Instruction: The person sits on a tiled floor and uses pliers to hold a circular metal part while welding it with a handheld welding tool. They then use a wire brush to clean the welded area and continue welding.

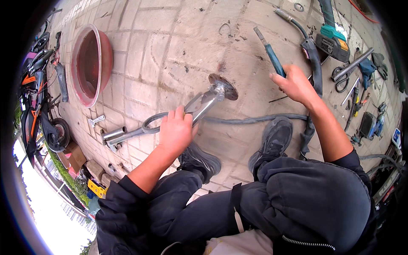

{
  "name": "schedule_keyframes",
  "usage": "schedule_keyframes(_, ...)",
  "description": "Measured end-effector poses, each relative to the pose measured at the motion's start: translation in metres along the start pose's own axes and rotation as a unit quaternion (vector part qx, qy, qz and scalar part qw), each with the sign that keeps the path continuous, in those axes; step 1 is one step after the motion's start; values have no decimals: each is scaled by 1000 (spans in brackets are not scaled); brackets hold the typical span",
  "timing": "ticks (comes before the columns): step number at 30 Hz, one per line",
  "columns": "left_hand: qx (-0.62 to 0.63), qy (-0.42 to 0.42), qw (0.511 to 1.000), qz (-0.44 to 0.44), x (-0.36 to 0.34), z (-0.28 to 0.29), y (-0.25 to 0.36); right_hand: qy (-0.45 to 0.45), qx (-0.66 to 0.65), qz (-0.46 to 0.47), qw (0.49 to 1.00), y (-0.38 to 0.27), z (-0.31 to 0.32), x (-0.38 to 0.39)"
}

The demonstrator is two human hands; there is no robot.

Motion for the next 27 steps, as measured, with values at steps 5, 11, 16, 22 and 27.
schedule_keyframes(5,14,81,996,-28,3,15,4,-48,15,-13,999,4,-21,4)
schedule_keyframes(11,28,115,993,-21,3,16,-4,-12,81,-11,997,1,-19,7)
schedule_keyframes(16,37,50,997,50,1,1,-21,80,96,4,992,-16,7,-1)
schedule_keyframes(22,-5,184,982,45,-14,50,-46,206,96,66,972,-27,41,-31)
schedule_keyframes(27,58,47,991,115,-21,44,-69,107,25,-4,994,-9,30,-31)
Point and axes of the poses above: each hand's wrist, its own x-axis away from the middle knuckle, its own z-axis out of the back of the hand, y = z × x, the point moved 9 cm from there along -x, towards the middle knuckle, and after that the axes turned 5 degrees about -z, right-handed, at the moved point
